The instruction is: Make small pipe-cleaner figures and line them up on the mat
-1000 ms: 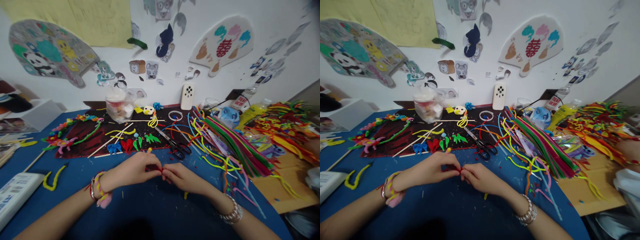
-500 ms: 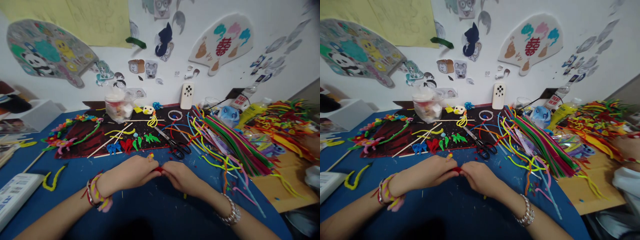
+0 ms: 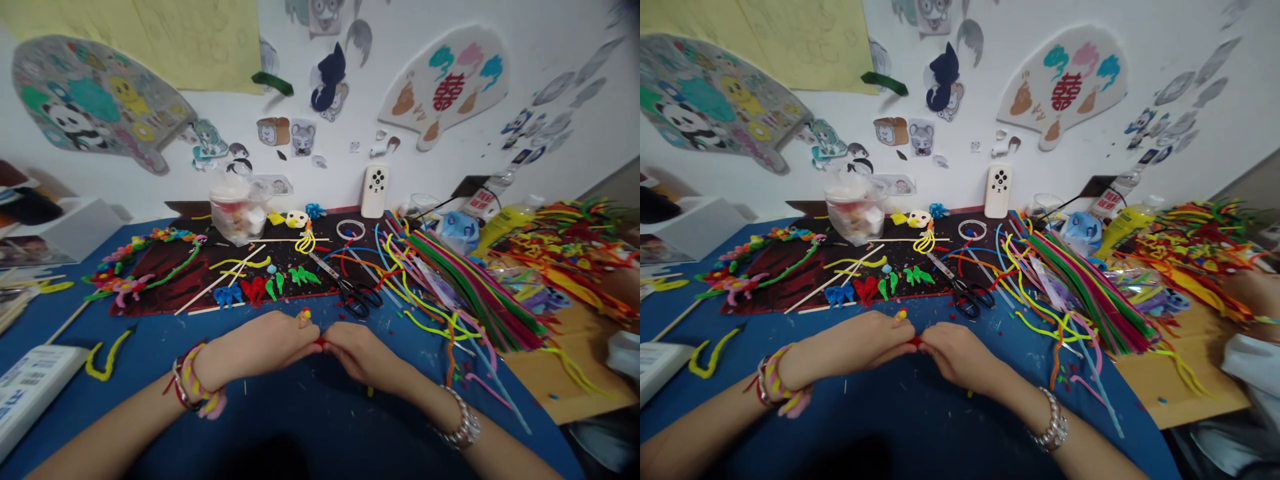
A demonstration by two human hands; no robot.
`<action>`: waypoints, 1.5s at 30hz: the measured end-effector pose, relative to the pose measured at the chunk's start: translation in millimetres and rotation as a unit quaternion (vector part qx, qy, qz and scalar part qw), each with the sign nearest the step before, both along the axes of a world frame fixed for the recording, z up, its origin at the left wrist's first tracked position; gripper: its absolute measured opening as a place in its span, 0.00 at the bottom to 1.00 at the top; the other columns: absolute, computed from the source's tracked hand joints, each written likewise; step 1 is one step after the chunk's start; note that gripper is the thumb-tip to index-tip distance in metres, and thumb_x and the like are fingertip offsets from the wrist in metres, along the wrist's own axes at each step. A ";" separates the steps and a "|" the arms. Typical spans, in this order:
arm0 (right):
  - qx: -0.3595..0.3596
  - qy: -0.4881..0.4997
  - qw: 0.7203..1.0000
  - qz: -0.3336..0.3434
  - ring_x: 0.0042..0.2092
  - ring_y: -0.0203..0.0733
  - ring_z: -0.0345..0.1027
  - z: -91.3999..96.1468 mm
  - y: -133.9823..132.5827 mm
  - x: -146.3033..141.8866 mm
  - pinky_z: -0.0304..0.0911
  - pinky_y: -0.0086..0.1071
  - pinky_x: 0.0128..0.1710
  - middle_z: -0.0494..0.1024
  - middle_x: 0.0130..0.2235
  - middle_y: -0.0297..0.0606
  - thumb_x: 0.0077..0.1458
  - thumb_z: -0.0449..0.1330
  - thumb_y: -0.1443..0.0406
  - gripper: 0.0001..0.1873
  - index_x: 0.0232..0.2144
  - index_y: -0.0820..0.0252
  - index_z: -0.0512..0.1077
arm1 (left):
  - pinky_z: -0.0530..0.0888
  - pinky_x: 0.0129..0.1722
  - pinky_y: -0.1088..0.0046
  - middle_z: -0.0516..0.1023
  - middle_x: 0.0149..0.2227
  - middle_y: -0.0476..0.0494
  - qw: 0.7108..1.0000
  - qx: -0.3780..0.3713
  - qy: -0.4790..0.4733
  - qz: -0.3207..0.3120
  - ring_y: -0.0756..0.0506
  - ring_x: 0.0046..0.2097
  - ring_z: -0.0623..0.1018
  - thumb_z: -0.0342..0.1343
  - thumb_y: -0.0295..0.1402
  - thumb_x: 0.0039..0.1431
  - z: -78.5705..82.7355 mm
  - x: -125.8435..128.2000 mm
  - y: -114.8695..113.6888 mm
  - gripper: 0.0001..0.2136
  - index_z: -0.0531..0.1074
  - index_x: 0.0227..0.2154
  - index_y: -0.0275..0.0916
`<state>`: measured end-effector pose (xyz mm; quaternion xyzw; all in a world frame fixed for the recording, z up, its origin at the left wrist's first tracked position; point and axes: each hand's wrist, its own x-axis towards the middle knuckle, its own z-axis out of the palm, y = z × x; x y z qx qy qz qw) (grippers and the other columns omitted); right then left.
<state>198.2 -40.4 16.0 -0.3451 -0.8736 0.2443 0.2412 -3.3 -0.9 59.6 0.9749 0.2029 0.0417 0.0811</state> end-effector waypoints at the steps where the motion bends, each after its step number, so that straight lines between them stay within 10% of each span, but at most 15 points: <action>1: 0.000 0.005 1.000 -0.004 0.31 0.37 0.59 0.2 -0.3 0.1 0.56 0.29 0.32 0.68 0.27 0.37 0.60 0.43 0.68 0.12 0.27 0.60 0.63 | 0.58 0.21 0.76 0.66 0.23 0.51 1.000 -0.009 -0.003 0.006 0.52 0.20 0.66 0.37 0.38 0.64 1.0 -0.1 0.4 0.14 0.64 0.29 0.38; 6: -0.044 0.059 0.996 -0.049 0.28 0.34 0.58 2.9 -2.4 0.0 0.54 0.27 0.30 0.65 0.24 0.33 0.62 0.43 0.63 0.16 0.25 0.60 0.63 | 0.63 0.23 0.79 0.69 0.26 0.51 0.976 -0.187 -0.102 0.045 0.52 0.25 0.68 0.49 0.40 0.59 -3.3 1.5 5.3 0.10 0.65 0.34 0.37; 11: -0.194 0.157 0.967 -0.050 0.23 0.30 0.57 7.3 -2.0 -1.2 0.54 0.25 0.26 0.63 0.21 0.29 0.62 0.43 0.58 0.20 0.24 0.61 0.64 | 0.70 0.31 0.76 0.72 0.31 0.47 0.845 -0.433 -0.296 0.103 0.52 0.30 0.72 0.55 0.35 0.54 -31.6 9.8 6.6 0.13 0.68 0.41 0.36; 19: -0.453 0.344 0.822 0.033 0.18 0.29 0.57 -7.9 -0.5 -5.3 0.56 0.25 0.21 0.62 0.16 0.27 0.57 0.50 0.53 0.20 0.22 0.62 0.62 | 0.69 0.25 0.78 0.66 0.32 0.47 0.722 -0.565 -0.386 0.103 0.55 0.27 0.69 0.60 0.35 0.49 -44.2 21.7 -3.0 0.09 0.75 0.27 0.33; 28: -0.646 0.418 0.634 0.072 0.13 0.26 0.50 -1.9 -3.6 -13.9 0.54 0.22 0.14 0.60 0.12 0.24 0.52 0.57 0.62 0.15 0.18 0.62 0.60 | 0.67 0.28 0.77 0.67 0.31 0.47 0.716 -0.508 -0.454 0.152 0.52 0.30 0.67 0.63 0.38 0.43 -42.2 25.3 -9.4 0.10 0.75 0.23 0.35; 37: -0.744 0.378 0.460 0.304 0.12 0.29 0.51 -17.2 -5.1 -13.8 0.55 0.21 0.10 0.59 0.11 0.27 0.52 0.56 0.59 0.21 0.13 0.60 0.55 | 0.66 0.45 0.67 0.70 0.41 0.46 0.743 -0.568 -0.348 -0.066 0.49 0.40 0.69 0.65 0.35 0.42 -35.7 21.7 -0.8 0.14 0.76 0.36 0.49; 45: -0.748 0.372 0.443 0.325 0.12 0.29 0.49 -20.4 -6.1 -16.4 0.54 0.21 0.11 0.58 0.11 0.27 0.51 0.54 0.62 0.19 0.13 0.60 0.55 | 0.67 0.39 0.73 0.70 0.42 0.45 0.812 -0.497 -0.295 -0.074 0.52 0.34 0.68 0.61 0.32 0.48 -23.2 17.0 -1.0 0.11 0.76 0.36 0.49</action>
